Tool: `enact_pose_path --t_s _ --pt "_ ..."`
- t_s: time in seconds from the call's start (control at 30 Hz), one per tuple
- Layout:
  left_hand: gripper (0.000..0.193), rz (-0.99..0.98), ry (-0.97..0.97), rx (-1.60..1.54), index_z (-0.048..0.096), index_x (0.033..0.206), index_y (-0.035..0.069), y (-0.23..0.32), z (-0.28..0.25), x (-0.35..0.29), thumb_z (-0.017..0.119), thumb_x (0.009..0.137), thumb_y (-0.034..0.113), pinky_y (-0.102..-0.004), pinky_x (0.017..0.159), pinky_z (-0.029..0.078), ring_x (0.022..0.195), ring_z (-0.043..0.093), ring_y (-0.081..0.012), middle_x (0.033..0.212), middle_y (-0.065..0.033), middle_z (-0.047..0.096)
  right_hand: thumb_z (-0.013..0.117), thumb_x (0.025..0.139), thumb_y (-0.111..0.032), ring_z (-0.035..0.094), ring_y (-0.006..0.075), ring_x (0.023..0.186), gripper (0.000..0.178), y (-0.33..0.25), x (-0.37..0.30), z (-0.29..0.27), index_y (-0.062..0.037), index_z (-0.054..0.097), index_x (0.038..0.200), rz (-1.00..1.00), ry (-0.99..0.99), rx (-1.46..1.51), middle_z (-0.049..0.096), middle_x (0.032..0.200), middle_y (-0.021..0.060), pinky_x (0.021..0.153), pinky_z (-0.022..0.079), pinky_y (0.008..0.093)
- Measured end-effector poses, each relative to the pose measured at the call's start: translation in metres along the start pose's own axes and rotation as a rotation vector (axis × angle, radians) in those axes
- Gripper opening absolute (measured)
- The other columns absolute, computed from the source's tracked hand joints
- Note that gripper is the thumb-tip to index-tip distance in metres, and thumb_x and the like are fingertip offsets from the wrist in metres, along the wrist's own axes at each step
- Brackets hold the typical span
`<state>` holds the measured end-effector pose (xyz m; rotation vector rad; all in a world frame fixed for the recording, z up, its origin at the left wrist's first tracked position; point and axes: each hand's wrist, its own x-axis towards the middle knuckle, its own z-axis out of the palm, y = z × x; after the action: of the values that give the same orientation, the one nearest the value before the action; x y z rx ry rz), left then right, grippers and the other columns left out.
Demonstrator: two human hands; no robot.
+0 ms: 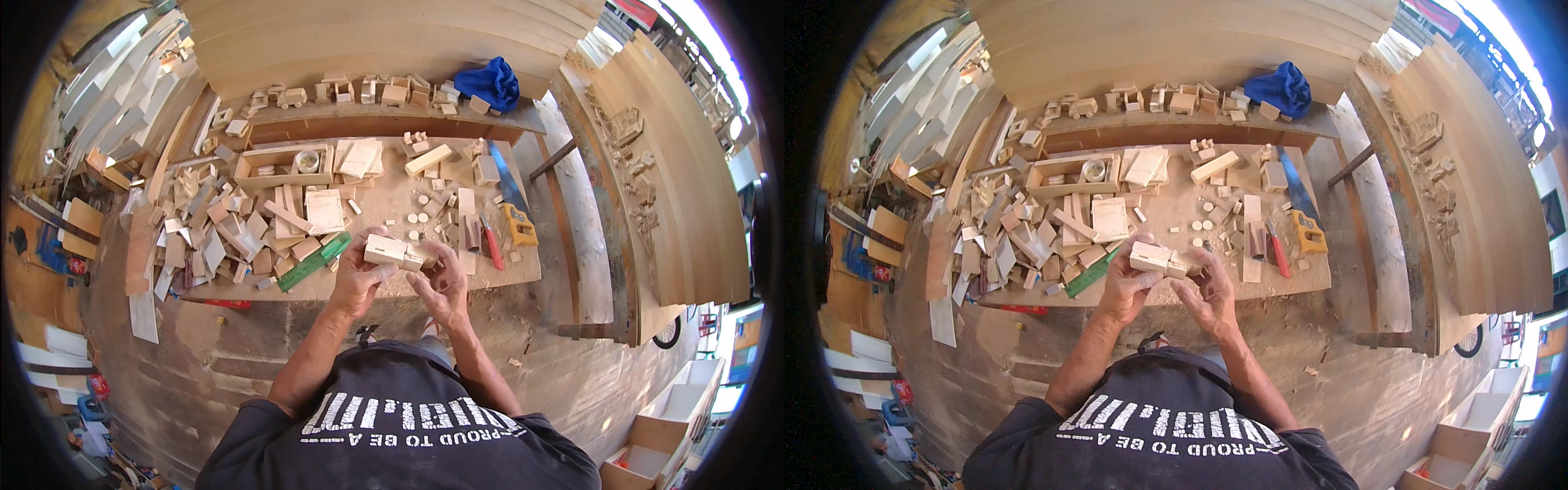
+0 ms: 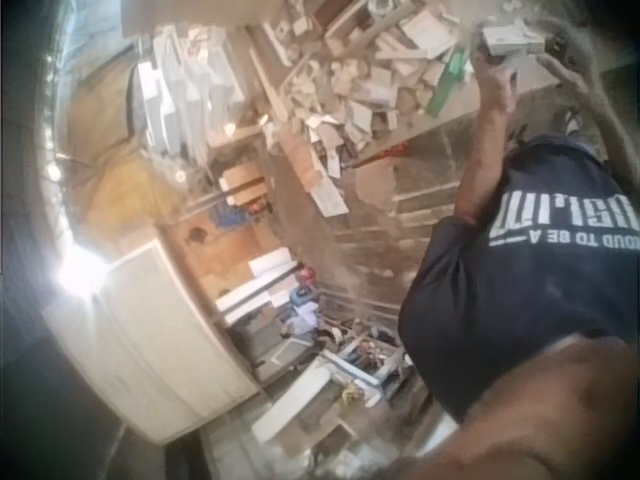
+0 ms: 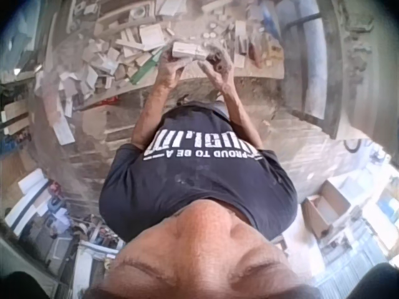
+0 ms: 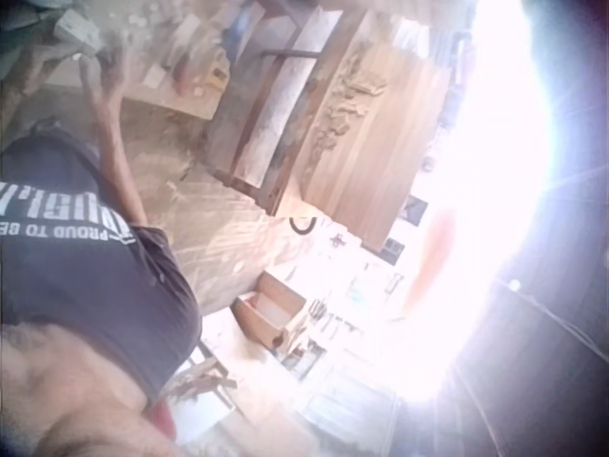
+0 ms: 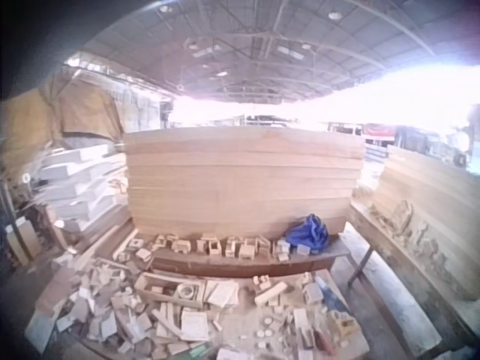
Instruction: The person assembles a small wooden toy car by hand, fitting wheels and axles onto a wooden block, and then uses a hand saw to trim a piece of wood on a workbench.
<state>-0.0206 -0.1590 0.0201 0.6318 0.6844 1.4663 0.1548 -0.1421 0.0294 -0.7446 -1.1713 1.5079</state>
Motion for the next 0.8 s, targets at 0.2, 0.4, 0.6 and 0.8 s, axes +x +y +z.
enact_pose_path --t_s 0.2,0.4,0.6,0.8 --pt "0.053 -0.036 -0.06 -0.028 0.054 0.126 0.007 0.005 0.001 0.001 0.066 0.08 -0.016 -0.0402 0.106 0.049 0.125 0.059 -0.0278 0.121 -0.0091 0.064 0.07 0.087 0.011 0.06 0.0193 0.118 0.042 0.007 -0.001 -0.002 0.0008 0.053 0.125 -0.149 -0.005 -0.235 0.058 0.125 0.0111 0.101 0.052 0.0328" --pt "0.059 0.0 -0.066 -0.041 0.052 0.133 0.011 -0.006 0.013 0.015 0.062 0.081 -0.016 -0.0422 0.108 0.048 0.127 0.057 -0.0297 0.125 -0.0106 0.064 0.07 0.085 0.013 0.06 0.0198 0.118 0.042 0.005 0.014 -0.02 0.0001 0.052 0.12 -0.115 0.003 -0.133 0.057 0.125 0.0112 0.102 0.051 0.033" --pt "0.068 0.036 -0.011 -0.064 0.042 0.145 0.012 -0.016 0.045 0.03 0.062 0.085 -0.013 -0.0408 0.107 0.049 0.125 0.058 -0.0261 0.132 -0.0117 0.061 0.069 0.087 0.012 0.059 0.0192 0.118 0.042 -0.007 0.038 -0.043 0.0008 0.051 0.123 -0.183 -0.063 -0.123 0.057 0.125 0.0109 0.102 0.052 0.0326" --pt "0.069 0.011 0.075 -0.133 0.038 0.149 0.013 -0.036 0.06 0.047 0.063 0.088 -0.009 -0.0415 0.101 0.055 0.124 0.059 -0.0253 0.138 -0.0126 0.057 0.073 0.087 0.006 0.059 0.0183 0.117 0.048 -0.023 0.052 -0.068 0.0028 0.051 0.13 -0.076 -0.039 -0.2 0.058 0.126 0.0108 0.1 0.052 0.0312"
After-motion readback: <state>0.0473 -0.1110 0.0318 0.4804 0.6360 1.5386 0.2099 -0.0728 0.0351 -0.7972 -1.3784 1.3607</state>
